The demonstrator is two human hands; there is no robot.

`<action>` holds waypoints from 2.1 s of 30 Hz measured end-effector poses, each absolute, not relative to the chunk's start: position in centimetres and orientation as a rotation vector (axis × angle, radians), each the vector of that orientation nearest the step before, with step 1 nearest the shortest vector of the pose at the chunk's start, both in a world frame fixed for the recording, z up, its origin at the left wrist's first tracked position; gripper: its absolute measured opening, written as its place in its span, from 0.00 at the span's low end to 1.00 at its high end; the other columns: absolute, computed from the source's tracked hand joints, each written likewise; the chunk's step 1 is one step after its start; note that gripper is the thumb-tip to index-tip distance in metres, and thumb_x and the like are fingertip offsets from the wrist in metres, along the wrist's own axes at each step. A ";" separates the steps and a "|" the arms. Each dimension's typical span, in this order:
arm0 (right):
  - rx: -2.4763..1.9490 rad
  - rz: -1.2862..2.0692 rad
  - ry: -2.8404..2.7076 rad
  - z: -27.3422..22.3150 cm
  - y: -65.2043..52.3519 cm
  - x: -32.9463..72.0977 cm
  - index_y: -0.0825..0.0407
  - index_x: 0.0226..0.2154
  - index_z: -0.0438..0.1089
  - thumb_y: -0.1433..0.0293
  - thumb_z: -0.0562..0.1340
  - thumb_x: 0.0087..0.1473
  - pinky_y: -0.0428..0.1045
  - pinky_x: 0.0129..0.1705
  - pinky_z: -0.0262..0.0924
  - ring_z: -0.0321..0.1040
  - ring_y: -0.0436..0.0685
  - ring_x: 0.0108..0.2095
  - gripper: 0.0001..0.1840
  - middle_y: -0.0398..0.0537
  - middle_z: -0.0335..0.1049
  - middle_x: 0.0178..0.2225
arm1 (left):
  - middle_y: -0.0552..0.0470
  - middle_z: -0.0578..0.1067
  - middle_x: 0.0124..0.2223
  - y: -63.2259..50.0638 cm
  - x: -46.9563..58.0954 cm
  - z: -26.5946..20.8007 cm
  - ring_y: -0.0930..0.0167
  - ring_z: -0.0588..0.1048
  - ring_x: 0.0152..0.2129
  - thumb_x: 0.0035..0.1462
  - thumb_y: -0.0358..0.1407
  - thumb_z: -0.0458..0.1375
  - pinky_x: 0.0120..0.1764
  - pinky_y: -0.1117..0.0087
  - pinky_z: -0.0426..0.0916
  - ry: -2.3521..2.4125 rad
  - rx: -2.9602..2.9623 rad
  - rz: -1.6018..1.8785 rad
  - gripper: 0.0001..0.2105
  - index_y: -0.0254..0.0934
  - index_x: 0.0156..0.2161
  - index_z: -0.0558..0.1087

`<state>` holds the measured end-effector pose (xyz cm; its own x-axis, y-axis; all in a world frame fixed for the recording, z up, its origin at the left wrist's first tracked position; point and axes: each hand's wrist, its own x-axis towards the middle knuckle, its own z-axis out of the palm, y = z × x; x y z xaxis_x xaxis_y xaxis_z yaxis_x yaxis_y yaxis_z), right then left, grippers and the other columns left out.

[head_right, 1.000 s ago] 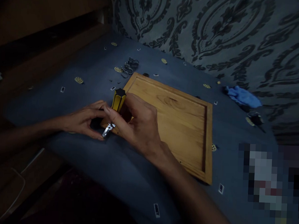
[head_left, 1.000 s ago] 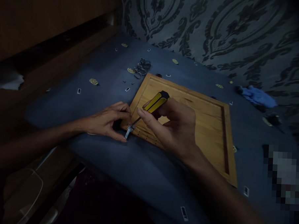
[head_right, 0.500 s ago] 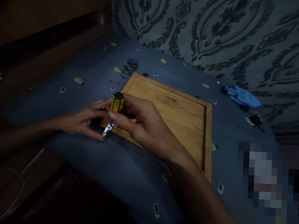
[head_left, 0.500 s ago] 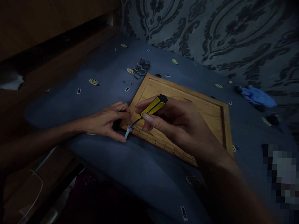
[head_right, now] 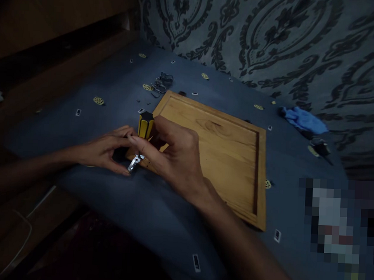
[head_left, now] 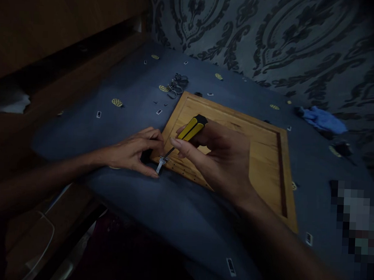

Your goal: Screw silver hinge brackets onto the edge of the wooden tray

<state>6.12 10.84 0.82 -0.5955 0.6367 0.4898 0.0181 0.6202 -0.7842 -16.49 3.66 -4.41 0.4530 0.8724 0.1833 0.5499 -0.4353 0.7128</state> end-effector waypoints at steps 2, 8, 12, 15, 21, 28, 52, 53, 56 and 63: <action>-0.536 0.937 -1.969 0.8 10.7 6.1 0.47 0.29 0.74 0.66 0.73 0.60 0.50 0.27 0.72 0.73 0.52 0.25 0.11 0.40 0.75 0.26 | 0.50 0.71 0.45 3.6 -16.5 -4.2 0.62 0.68 0.47 0.60 0.58 0.69 0.48 0.64 0.66 1.191 2.124 0.710 0.22 0.41 0.44 0.77; -0.604 0.883 -1.870 1.4 10.9 6.4 0.46 0.28 0.71 0.66 0.73 0.61 0.53 0.27 0.72 0.72 0.54 0.25 0.13 0.41 0.73 0.27 | 0.51 0.71 0.46 3.6 -16.5 -4.1 0.63 0.69 0.48 0.60 0.58 0.69 0.52 0.63 0.65 1.213 2.105 0.676 0.22 0.41 0.44 0.77; -0.523 0.915 -1.905 0.9 11.0 6.2 0.46 0.27 0.70 0.65 0.75 0.59 0.52 0.26 0.72 0.72 0.53 0.24 0.16 0.40 0.71 0.26 | 0.50 0.72 0.47 3.6 -16.6 -4.3 0.61 0.69 0.49 0.60 0.58 0.69 0.52 0.62 0.66 1.200 2.105 0.687 0.23 0.41 0.45 0.77; -0.511 0.894 -1.916 0.4 11.0 6.0 0.46 0.27 0.72 0.61 0.75 0.59 0.51 0.25 0.72 0.72 0.53 0.23 0.16 0.39 0.71 0.25 | 0.49 0.72 0.48 3.6 -16.6 -4.3 0.61 0.69 0.49 0.59 0.59 0.69 0.51 0.62 0.66 1.208 2.098 0.677 0.23 0.41 0.46 0.78; -0.527 0.930 -1.927 0.3 10.9 5.9 0.47 0.25 0.68 0.60 0.75 0.59 0.50 0.26 0.73 0.74 0.53 0.24 0.20 0.39 0.72 0.24 | 0.50 0.72 0.47 3.7 -16.5 -4.0 0.61 0.68 0.49 0.60 0.59 0.69 0.51 0.62 0.66 1.207 2.080 0.665 0.22 0.41 0.44 0.77; -0.496 0.927 -1.924 0.0 11.0 5.7 0.48 0.24 0.66 0.65 0.74 0.60 0.48 0.25 0.70 0.72 0.50 0.23 0.20 0.36 0.69 0.23 | 0.50 0.71 0.46 3.7 -16.5 -4.1 0.62 0.68 0.47 0.59 0.59 0.68 0.50 0.63 0.66 1.205 2.101 0.677 0.23 0.41 0.42 0.77; -0.431 1.108 -2.243 1.6 11.4 5.5 0.45 0.33 0.74 0.58 0.69 0.66 0.55 0.33 0.70 0.73 0.58 0.31 0.12 0.44 0.75 0.30 | 0.50 0.72 0.44 3.5 -16.3 -4.6 0.61 0.71 0.45 0.62 0.57 0.68 0.48 0.60 0.68 1.182 2.153 0.778 0.21 0.41 0.46 0.79; -0.436 1.101 -2.245 1.7 11.4 5.4 0.45 0.33 0.74 0.58 0.69 0.66 0.55 0.32 0.70 0.73 0.58 0.30 0.12 0.43 0.75 0.30 | 0.49 0.73 0.45 3.5 -16.3 -4.6 0.61 0.71 0.45 0.62 0.57 0.68 0.48 0.60 0.68 1.182 2.152 0.777 0.21 0.41 0.46 0.79; -0.439 1.081 -2.247 1.6 11.5 5.3 0.44 0.33 0.74 0.58 0.69 0.65 0.55 0.30 0.70 0.73 0.58 0.30 0.11 0.43 0.76 0.30 | 0.48 0.74 0.47 3.5 -16.3 -4.5 0.59 0.71 0.47 0.61 0.57 0.68 0.50 0.59 0.68 1.190 2.134 0.758 0.21 0.42 0.45 0.79; -0.442 1.021 -2.266 1.4 11.9 5.1 0.45 0.34 0.73 0.58 0.69 0.66 0.54 0.30 0.67 0.71 0.56 0.29 0.11 0.43 0.75 0.30 | 0.48 0.75 0.47 3.6 -16.4 -4.5 0.59 0.71 0.48 0.61 0.57 0.68 0.51 0.58 0.68 1.212 2.145 0.724 0.21 0.42 0.46 0.79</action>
